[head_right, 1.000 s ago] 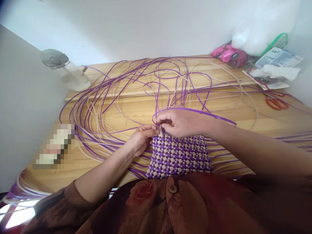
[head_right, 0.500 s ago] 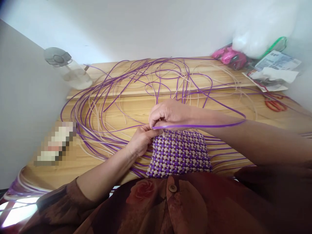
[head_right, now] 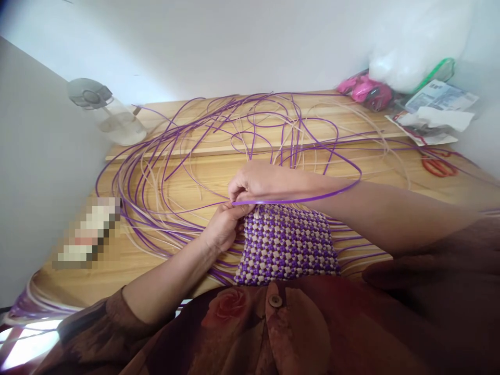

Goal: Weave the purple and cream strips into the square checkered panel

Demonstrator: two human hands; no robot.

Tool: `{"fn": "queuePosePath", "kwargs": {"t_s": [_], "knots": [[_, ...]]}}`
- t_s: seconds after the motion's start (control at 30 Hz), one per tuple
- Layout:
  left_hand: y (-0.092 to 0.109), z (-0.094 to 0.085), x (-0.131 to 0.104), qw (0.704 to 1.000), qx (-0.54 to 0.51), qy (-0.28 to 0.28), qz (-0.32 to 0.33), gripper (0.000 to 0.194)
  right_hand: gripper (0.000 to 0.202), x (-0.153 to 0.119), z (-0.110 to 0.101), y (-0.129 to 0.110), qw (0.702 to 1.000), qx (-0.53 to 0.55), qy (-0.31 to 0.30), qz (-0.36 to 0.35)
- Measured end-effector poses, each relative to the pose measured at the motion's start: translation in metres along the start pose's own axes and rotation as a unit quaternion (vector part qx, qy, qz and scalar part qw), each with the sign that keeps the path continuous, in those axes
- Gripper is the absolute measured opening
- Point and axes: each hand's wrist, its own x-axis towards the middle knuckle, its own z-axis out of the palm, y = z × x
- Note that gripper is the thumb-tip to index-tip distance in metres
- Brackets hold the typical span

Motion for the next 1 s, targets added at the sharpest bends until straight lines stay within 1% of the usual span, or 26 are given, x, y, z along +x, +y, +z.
{"fn": "queuePosePath", "kwargs": {"t_s": [0.1, 0.13, 0.2, 0.27, 0.3, 0.37, 0.4, 0.47, 0.57, 0.63, 0.73, 0.8, 0.9, 1.0], "knots": [[0.001, 0.000, 0.001, 1.000, 0.001, 0.006, -0.011, 0.030, 0.022, 0.004, -0.003, -0.002, 0.999, 0.007, -0.038, -0.017], [0.001, 0.000, 0.002, 1.000, 0.006, 0.004, -0.009, 0.030, 0.022, 0.003, -0.004, -0.004, 1.000, 0.009, -0.014, 0.001], [0.002, -0.001, 0.002, 1.000, 0.016, -0.006, -0.004, 0.033, 0.026, -0.004, -0.007, -0.010, 0.996, 0.006, 0.060, 0.058], [0.003, -0.002, 0.002, 1.000, 0.020, -0.021, -0.004, 0.036, 0.032, -0.019, -0.006, -0.018, 0.985, -0.009, 0.124, 0.123], [0.003, -0.002, 0.002, 0.999, 0.019, -0.026, -0.007, 0.036, 0.034, -0.029, -0.004, -0.022, 0.980, -0.022, 0.133, 0.149], [0.003, -0.004, 0.002, 0.999, 0.018, -0.030, -0.014, 0.035, 0.030, -0.050, 0.005, -0.028, 0.974, -0.033, 0.124, 0.186], [0.003, -0.004, 0.002, 0.999, 0.020, -0.030, -0.015, 0.034, 0.026, -0.060, 0.012, -0.030, 0.972, -0.019, 0.123, 0.201], [0.002, -0.006, 0.003, 0.999, 0.028, -0.034, -0.011, 0.033, 0.018, -0.074, 0.026, -0.030, 0.961, 0.027, 0.146, 0.235], [0.003, -0.007, 0.004, 0.998, 0.040, -0.048, 0.004, 0.032, 0.017, -0.079, 0.041, -0.026, 0.937, 0.090, 0.193, 0.276], [0.003, -0.008, 0.004, 0.998, 0.046, -0.051, 0.011, 0.034, 0.021, -0.075, 0.043, -0.022, 0.928, 0.105, 0.206, 0.292], [0.004, -0.008, 0.003, 0.997, 0.052, -0.056, 0.019, 0.036, 0.029, -0.067, 0.036, -0.017, 0.930, 0.114, 0.182, 0.297], [0.005, -0.009, 0.003, 0.996, 0.057, -0.060, 0.025, 0.037, 0.035, -0.064, 0.030, -0.011, 0.936, 0.138, 0.153, 0.286], [0.005, -0.010, 0.003, 0.995, 0.071, -0.063, 0.024, 0.037, 0.043, -0.061, 0.026, -0.001, 0.936, 0.183, 0.132, 0.268], [0.006, -0.010, 0.003, 0.996, 0.069, -0.063, 0.012, 0.037, 0.043, -0.061, 0.026, 0.004, 0.941, 0.187, 0.121, 0.256]]}}
